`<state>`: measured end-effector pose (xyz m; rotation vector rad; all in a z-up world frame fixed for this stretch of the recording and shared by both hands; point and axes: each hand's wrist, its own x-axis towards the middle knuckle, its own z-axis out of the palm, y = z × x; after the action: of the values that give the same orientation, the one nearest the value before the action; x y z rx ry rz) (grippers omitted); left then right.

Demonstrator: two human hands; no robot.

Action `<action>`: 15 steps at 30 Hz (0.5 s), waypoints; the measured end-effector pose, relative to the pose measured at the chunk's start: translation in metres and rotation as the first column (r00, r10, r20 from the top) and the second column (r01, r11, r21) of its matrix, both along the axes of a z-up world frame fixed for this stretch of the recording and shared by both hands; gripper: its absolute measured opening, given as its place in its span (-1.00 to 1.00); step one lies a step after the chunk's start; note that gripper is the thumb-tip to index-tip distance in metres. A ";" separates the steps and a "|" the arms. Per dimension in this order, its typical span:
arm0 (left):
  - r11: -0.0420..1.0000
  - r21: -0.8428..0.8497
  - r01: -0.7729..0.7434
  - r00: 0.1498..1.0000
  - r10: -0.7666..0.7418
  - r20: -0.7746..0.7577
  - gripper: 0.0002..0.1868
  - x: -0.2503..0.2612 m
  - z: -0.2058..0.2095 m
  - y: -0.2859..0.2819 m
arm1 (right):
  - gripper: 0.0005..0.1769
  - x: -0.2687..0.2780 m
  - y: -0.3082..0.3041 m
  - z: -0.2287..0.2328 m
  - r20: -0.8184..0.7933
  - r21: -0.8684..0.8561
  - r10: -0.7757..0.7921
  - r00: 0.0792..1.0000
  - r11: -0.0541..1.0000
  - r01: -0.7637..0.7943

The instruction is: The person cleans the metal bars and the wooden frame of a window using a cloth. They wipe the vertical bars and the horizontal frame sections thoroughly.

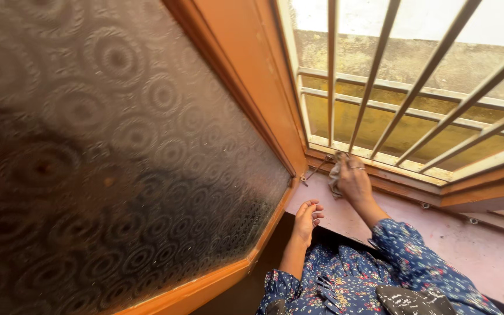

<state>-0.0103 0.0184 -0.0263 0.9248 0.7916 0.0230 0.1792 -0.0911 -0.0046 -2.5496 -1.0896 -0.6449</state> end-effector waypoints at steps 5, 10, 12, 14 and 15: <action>1.000 -0.007 -0.002 1.000 0.001 -0.030 -0.73 0.005 -0.005 -0.006 | -0.27 0.013 0.041 0.009 -0.180 -0.104 0.088 0.980 0.989 -0.108; 1.000 -0.004 -0.010 0.999 0.010 -0.036 -0.74 0.008 -0.014 -0.006 | -0.31 0.021 0.038 0.009 -0.083 -0.230 0.075 0.994 0.969 -0.093; 1.000 0.005 -0.001 0.999 0.002 -0.032 -0.73 0.014 -0.015 -0.006 | -0.31 0.021 0.026 0.014 -0.032 -0.213 0.089 0.996 0.973 -0.093; 0.999 0.013 0.032 0.999 -0.031 -0.030 -0.72 0.023 -0.014 -0.008 | -0.30 0.020 0.018 0.021 -0.004 -0.244 0.102 0.995 0.965 -0.100; 0.999 0.016 0.050 0.998 -0.049 -0.031 -0.71 0.028 -0.013 -0.011 | -0.29 0.019 0.014 0.023 0.008 -0.260 0.108 0.994 0.960 -0.102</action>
<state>0.0173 0.0078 -0.0395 0.9628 0.7971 -0.0276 0.1982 -0.0770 0.0185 -2.6812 -1.3892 -0.5350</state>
